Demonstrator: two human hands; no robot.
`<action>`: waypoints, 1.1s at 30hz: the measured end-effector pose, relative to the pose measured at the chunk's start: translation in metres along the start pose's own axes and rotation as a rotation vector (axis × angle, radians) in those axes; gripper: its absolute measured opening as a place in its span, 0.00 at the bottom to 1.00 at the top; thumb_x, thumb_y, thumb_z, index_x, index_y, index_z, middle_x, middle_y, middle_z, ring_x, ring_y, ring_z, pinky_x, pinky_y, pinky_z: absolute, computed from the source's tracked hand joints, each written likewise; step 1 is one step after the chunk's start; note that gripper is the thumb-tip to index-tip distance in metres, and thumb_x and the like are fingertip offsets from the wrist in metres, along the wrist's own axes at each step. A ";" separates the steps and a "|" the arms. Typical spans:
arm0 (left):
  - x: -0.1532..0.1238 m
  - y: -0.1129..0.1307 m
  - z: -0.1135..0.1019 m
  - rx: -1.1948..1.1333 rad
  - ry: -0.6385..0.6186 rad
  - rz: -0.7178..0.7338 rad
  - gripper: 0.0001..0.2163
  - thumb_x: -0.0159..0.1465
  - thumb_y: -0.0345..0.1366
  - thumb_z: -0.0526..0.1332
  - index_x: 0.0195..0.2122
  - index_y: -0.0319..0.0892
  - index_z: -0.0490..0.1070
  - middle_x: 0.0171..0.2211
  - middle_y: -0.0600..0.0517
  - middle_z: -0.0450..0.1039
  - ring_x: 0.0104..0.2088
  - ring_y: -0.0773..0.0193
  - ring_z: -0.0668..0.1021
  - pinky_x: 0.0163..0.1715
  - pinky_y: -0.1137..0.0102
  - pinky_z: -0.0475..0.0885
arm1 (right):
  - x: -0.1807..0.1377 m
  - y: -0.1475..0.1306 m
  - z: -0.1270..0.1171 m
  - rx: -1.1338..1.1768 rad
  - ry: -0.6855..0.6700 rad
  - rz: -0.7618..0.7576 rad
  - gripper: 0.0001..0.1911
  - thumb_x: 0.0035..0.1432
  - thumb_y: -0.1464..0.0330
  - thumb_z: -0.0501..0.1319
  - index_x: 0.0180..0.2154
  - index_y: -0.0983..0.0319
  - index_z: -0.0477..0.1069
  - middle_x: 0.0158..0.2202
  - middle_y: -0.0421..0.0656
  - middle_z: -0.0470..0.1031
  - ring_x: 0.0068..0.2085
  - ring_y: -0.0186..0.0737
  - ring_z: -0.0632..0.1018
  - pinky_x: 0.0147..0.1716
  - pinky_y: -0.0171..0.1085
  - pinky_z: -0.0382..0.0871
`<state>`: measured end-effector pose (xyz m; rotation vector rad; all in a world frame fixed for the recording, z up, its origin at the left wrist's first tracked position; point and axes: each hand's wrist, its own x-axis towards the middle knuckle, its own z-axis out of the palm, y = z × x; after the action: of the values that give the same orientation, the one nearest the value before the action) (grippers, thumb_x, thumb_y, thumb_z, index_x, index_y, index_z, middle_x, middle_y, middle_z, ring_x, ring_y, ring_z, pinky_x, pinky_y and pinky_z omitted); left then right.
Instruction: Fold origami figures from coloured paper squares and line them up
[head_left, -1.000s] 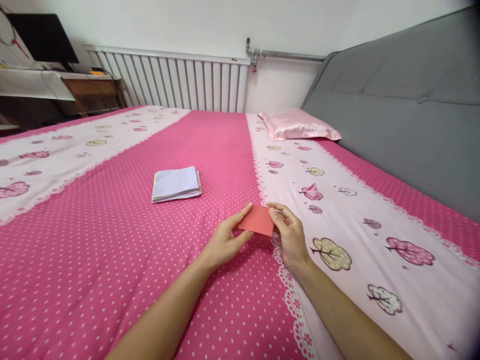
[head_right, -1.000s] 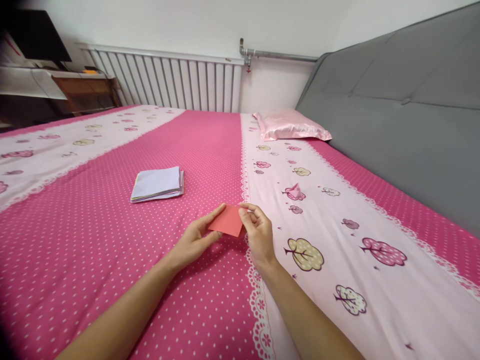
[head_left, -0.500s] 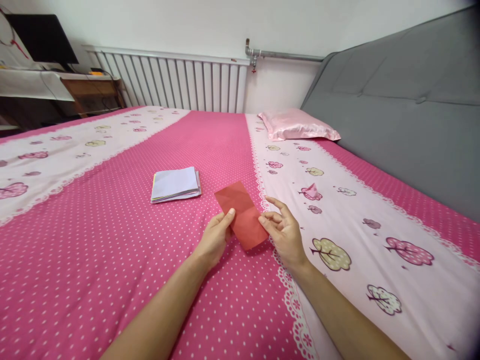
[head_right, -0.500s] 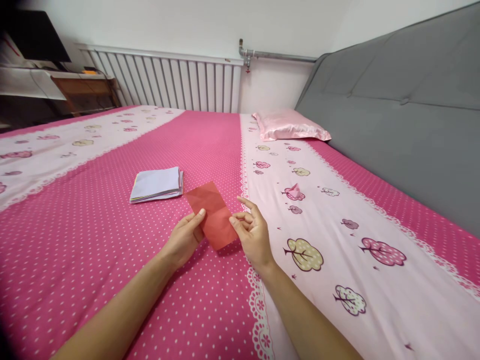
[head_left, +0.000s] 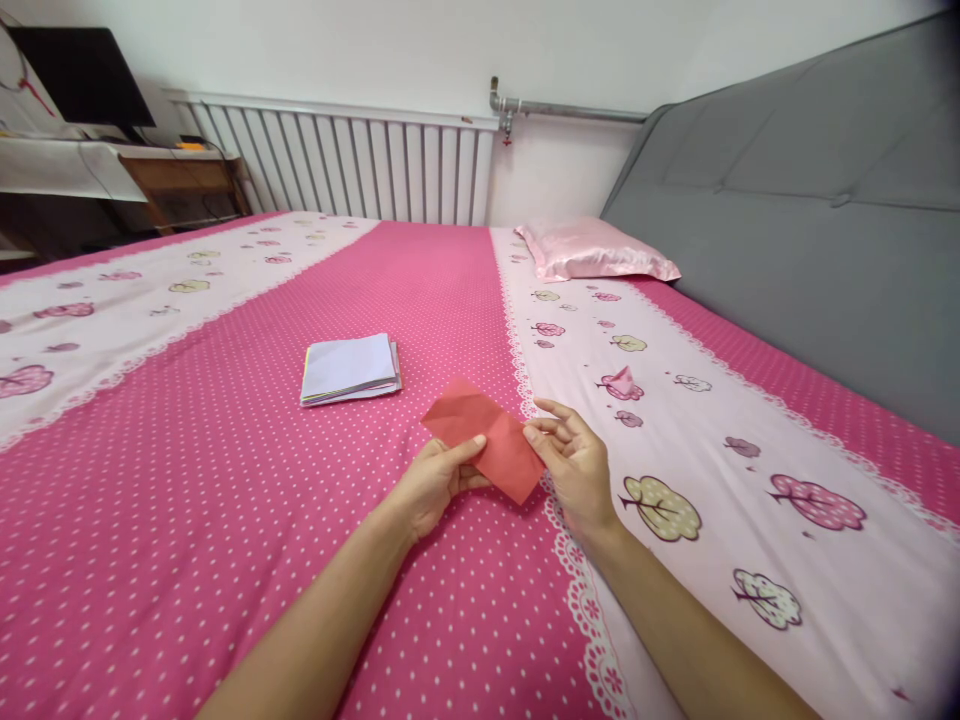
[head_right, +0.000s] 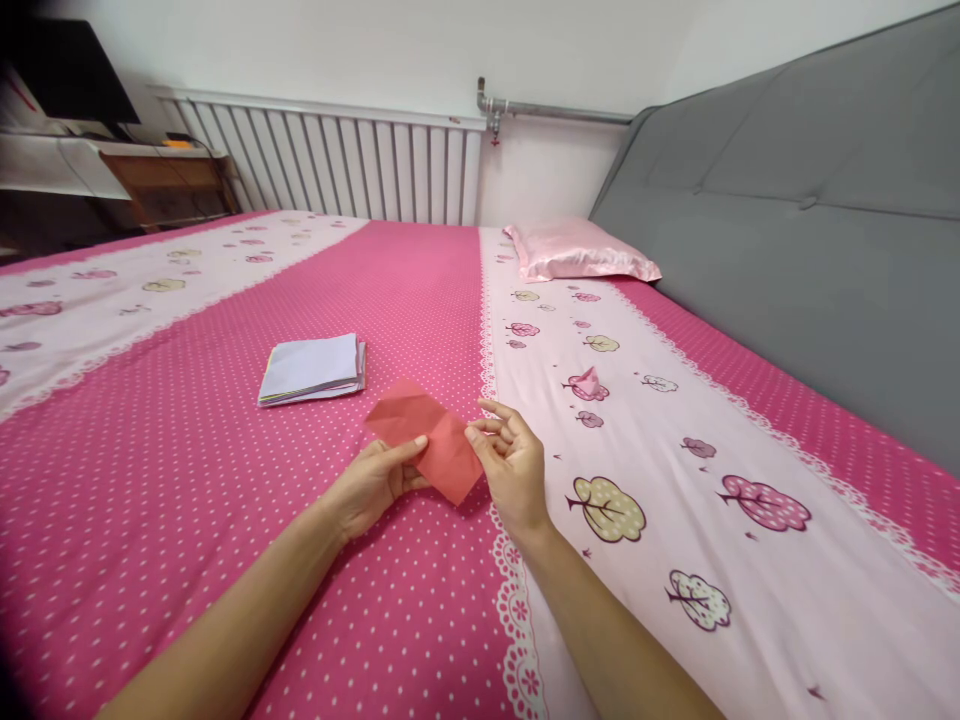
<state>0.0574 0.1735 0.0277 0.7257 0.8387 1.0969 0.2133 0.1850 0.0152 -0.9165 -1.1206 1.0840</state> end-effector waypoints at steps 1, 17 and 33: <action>0.000 0.000 0.000 -0.001 0.006 0.018 0.09 0.57 0.31 0.62 0.39 0.35 0.73 0.37 0.45 0.77 0.33 0.62 0.79 0.34 0.70 0.75 | 0.000 -0.001 0.000 0.009 -0.007 0.012 0.19 0.50 0.66 0.64 0.46 0.57 0.67 0.34 0.40 0.73 0.35 0.34 0.75 0.36 0.34 0.70; 0.003 0.002 -0.001 -0.092 0.098 0.040 0.04 0.50 0.24 0.65 0.20 0.34 0.72 0.23 0.52 0.74 0.25 0.70 0.76 0.33 0.75 0.75 | 0.000 -0.001 0.002 0.190 -0.095 0.214 0.23 0.48 0.67 0.65 0.46 0.59 0.63 0.37 0.44 0.77 0.38 0.43 0.78 0.42 0.44 0.70; 0.003 0.005 -0.001 -0.063 0.102 -0.022 0.05 0.58 0.30 0.61 0.31 0.34 0.74 0.26 0.47 0.77 0.23 0.68 0.78 0.25 0.78 0.74 | 0.000 -0.003 0.002 0.176 -0.101 0.125 0.24 0.48 0.72 0.61 0.49 0.58 0.62 0.38 0.42 0.77 0.43 0.42 0.75 0.47 0.44 0.64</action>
<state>0.0551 0.1779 0.0307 0.6111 0.8927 1.1424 0.2118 0.1841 0.0182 -0.8084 -1.0415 1.3222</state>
